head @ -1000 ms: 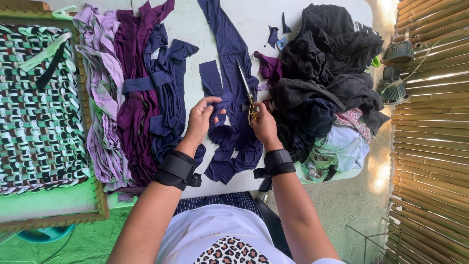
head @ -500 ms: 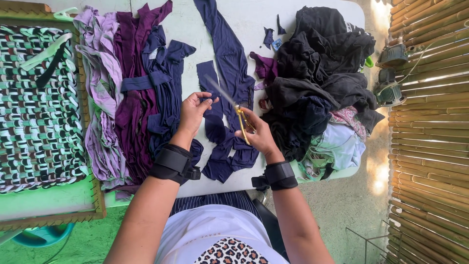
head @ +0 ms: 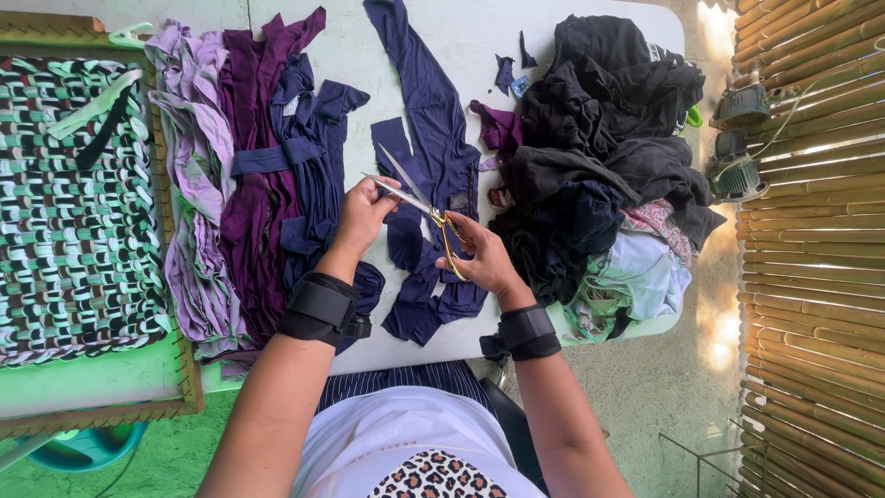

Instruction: The person cuts long strips of fabric from garments by holding the fabric with one hand and cutting with handheld scissors, then aligning the cut pieces by hand.

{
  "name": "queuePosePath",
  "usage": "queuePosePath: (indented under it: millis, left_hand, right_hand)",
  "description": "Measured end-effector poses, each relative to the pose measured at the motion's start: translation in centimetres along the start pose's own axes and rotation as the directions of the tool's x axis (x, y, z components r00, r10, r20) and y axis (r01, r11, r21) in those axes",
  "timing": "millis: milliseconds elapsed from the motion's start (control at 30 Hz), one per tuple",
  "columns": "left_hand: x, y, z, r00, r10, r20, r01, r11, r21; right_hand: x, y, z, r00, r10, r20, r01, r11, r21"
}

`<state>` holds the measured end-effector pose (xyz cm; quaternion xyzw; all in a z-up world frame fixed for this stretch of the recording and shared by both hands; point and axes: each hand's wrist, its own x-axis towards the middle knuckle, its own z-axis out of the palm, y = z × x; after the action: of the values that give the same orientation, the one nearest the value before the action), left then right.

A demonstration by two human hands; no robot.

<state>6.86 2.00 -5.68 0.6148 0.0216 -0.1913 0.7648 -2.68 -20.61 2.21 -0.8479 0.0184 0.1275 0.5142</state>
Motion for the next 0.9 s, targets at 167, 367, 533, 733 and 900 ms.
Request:
queuePosePath:
  millis: [167, 367, 533, 733, 900]
  left_hand:
    - [0.0, 0.0, 0.2, 1.0, -0.013, -0.028, 0.012, 1.0, -0.009]
    - [0.5, -1.0, 0.2, 0.999, -0.004, -0.053, 0.004, 1.0, 0.007]
    - [0.6, -0.4, 0.8, 0.994, -0.039, -0.106, 0.045, 0.997, 0.055]
    - [0.8, 0.0, 1.0, 0.998, -0.018, -0.065, 0.018, 1.0, -0.005]
    - [1.4, -2.2, 0.2, 0.998, 0.066, 0.013, -0.065, 0.995, -0.079]
  right_hand:
    - [-0.3, -0.5, 0.3, 1.0, 0.012, 0.016, -0.012, 1.0, -0.006]
    - [-0.3, -0.2, 0.8, 1.0, 0.007, 0.004, -0.007, 0.999, 0.046]
    - [-0.3, 0.1, 1.2, 1.0, 0.021, 0.003, -0.021, 0.993, 0.117]
    - [-0.4, 0.8, 1.5, 0.998, 0.043, -0.046, -0.041, 0.998, 0.056]
    - [-0.2, 1.6, 1.5, 0.995, -0.009, -0.104, -0.005, 0.991, -0.137]
